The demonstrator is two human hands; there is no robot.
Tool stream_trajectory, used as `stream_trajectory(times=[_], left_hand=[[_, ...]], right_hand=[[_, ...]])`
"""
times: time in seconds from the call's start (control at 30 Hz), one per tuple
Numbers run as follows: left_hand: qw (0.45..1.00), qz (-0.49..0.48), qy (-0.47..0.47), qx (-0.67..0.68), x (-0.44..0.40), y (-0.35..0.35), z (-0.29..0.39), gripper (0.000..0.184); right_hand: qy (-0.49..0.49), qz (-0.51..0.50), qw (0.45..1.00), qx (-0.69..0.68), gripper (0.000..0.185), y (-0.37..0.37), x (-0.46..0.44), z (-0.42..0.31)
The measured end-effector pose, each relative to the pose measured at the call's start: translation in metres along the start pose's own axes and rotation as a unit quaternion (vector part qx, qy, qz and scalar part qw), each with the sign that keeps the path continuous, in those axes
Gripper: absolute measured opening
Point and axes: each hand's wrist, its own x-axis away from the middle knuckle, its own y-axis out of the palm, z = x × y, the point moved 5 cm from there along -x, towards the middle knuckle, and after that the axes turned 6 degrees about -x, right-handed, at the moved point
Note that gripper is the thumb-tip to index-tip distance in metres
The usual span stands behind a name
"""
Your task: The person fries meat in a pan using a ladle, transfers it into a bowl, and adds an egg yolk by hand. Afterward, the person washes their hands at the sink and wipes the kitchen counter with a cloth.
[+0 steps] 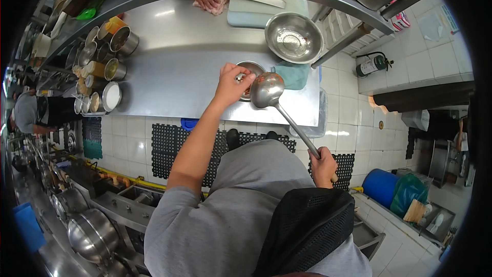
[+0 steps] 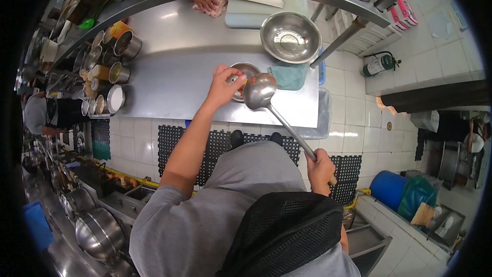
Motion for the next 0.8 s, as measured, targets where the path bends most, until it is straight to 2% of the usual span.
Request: stream_trajectory(times=[0.1, 0.2, 0.3, 0.53, 0.63, 0.7, 0.8], left_hand=[[0.999, 0.018, 0.029, -0.027, 0.008, -0.005, 0.021, 0.041], [0.999, 0.014, 0.020, -0.033, 0.005, -0.009, 0.025, 0.047], [0.998, 0.038, 0.025, -0.036, -0.003, -0.012, 0.018, 0.050], [0.998, 0.033, 0.019, -0.042, -0.015, -0.009, 0.003, 0.051], [0.994, 0.027, 0.002, -0.109, -0.014, 0.003, -0.015, 0.050], [0.983, 0.012, 0.031, -0.183, -0.012, 0.005, -0.019, 0.049], [0.981, 0.041, 0.036, -0.187, -0.012, 0.001, -0.021, 0.047]], right_hand=[[-0.029, 0.019, 0.999, -0.001, 0.035, 0.004, -0.001, -0.003], [-0.047, 0.019, 0.999, 0.002, 0.035, 0.006, -0.003, -0.004], [-0.022, 0.004, 1.000, -0.020, 0.034, 0.009, -0.004, 0.005], [-0.037, -0.001, 0.999, -0.024, 0.033, 0.006, -0.004, 0.006], [-0.040, 0.007, 0.999, -0.033, 0.033, 0.004, -0.001, 0.000], [-0.031, 0.009, 0.999, -0.042, 0.034, 0.003, 0.000, -0.001], [-0.010, 0.012, 0.998, -0.055, 0.035, 0.003, -0.001, 0.001]])
